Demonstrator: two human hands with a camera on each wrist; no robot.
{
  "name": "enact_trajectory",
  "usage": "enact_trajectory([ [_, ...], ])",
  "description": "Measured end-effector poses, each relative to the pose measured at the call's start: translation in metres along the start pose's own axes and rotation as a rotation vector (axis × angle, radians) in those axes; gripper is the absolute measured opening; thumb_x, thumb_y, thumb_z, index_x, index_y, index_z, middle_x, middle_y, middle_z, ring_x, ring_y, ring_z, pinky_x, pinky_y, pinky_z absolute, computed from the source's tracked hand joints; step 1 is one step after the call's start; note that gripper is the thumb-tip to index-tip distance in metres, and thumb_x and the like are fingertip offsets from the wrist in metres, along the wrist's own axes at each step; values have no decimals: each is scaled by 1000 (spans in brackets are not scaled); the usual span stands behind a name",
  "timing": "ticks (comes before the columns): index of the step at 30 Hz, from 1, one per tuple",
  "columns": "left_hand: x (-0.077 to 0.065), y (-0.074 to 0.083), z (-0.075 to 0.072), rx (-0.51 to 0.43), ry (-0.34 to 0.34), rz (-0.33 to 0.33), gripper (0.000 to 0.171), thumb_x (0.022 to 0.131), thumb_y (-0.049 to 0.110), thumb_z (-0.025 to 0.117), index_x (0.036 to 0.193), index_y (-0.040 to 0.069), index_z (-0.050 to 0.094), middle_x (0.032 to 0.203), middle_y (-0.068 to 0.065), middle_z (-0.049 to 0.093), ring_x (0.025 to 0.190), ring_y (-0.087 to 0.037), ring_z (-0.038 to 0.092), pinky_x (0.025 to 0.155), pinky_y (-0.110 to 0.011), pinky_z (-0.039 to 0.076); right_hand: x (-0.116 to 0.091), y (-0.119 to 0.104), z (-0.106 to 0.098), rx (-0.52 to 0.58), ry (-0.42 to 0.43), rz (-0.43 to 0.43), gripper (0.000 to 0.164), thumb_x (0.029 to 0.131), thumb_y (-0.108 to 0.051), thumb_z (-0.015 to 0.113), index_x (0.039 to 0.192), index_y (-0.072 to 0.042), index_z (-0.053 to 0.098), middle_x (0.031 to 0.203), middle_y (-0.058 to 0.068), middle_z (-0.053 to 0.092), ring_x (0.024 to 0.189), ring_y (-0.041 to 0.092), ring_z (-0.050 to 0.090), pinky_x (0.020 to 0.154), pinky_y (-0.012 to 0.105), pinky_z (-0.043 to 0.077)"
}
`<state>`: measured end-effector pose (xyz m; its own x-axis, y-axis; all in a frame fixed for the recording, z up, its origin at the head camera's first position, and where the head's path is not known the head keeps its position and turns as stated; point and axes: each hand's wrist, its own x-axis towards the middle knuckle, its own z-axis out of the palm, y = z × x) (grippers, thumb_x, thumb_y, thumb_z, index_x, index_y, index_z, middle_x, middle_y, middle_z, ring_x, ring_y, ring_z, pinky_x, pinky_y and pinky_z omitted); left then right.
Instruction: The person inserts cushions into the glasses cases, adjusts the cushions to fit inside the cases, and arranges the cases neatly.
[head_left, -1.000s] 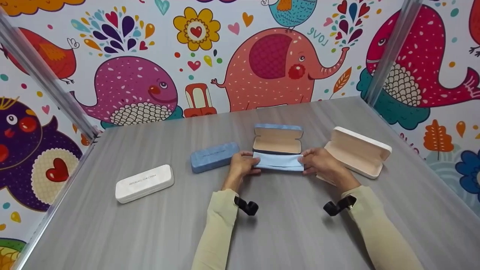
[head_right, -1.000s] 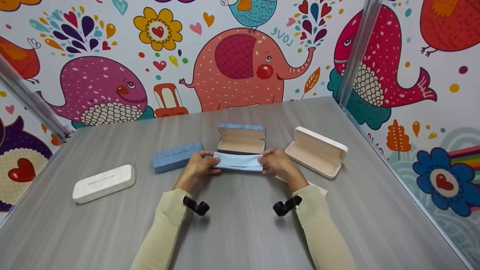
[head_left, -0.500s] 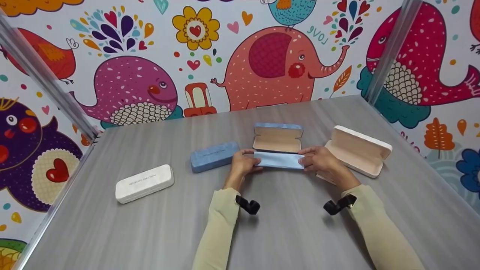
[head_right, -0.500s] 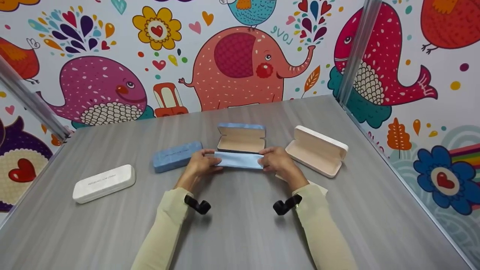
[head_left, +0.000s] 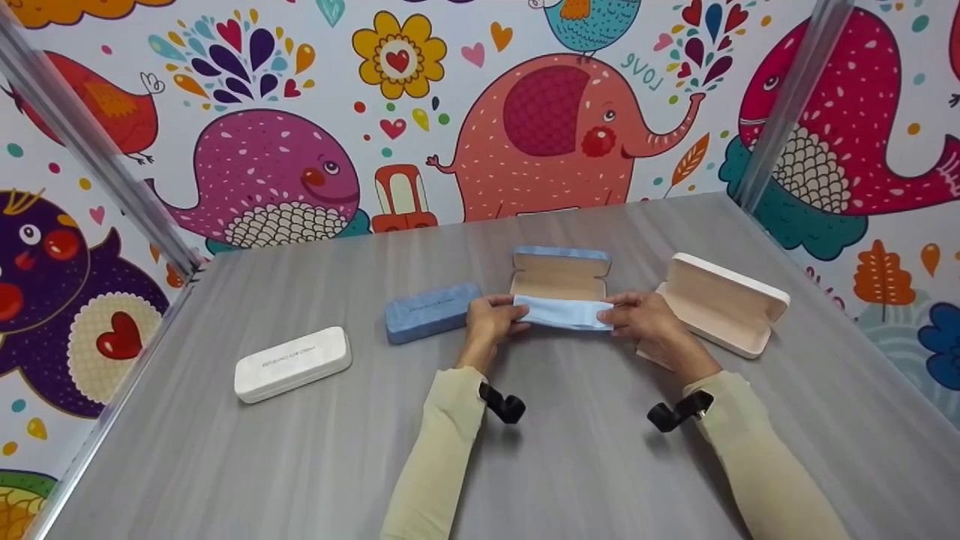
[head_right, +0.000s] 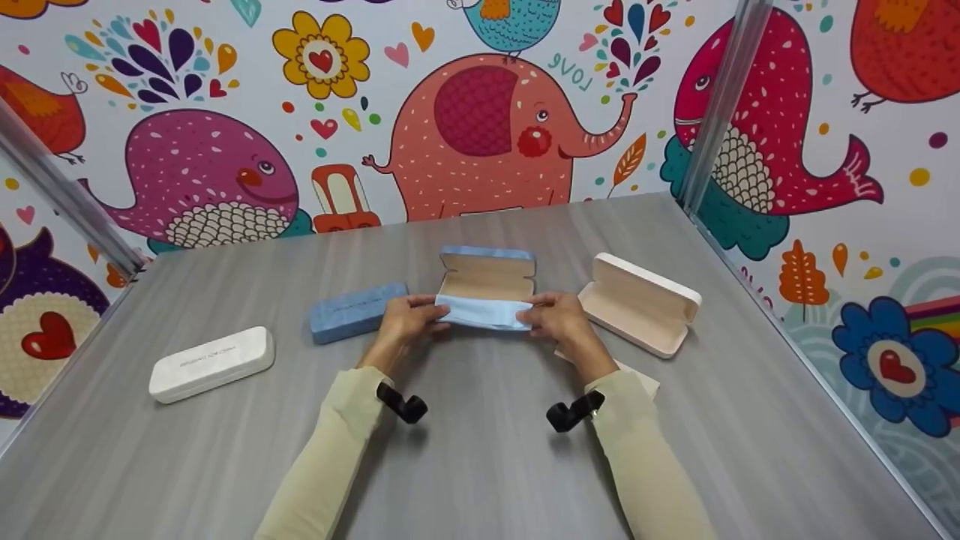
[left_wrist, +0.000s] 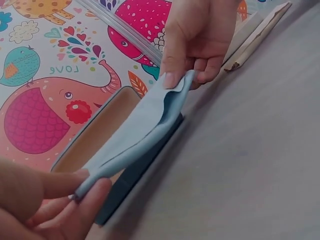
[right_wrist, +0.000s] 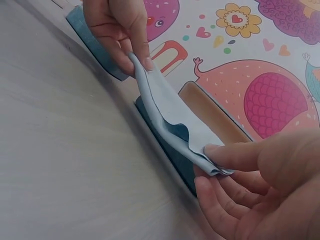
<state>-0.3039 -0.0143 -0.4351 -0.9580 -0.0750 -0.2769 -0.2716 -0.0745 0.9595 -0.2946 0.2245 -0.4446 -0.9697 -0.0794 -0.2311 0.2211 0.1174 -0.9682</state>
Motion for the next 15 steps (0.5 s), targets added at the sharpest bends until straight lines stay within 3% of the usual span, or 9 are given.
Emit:
enact_trajectory([
  [6, 4, 10, -1, 102, 42, 51, 22, 78, -4, 67, 100, 0, 66, 98, -16, 66, 67, -19, 67, 64, -33, 57, 1, -3, 2, -2, 62, 13, 46, 80, -8, 70, 121, 4, 54, 81, -7, 61, 69, 6, 57, 62, 20, 51],
  [15, 17, 24, 2, 229, 63, 107, 18, 79, -2, 66, 95, 2, 69, 92, -14, 70, 71, -17, 66, 70, -38, 56, 8, -13, 3, -118, 163, -9, 44, 80, -10, 70, 119, 4, 56, 72, -8, 61, 62, 6, 57, 62, 22, 52],
])
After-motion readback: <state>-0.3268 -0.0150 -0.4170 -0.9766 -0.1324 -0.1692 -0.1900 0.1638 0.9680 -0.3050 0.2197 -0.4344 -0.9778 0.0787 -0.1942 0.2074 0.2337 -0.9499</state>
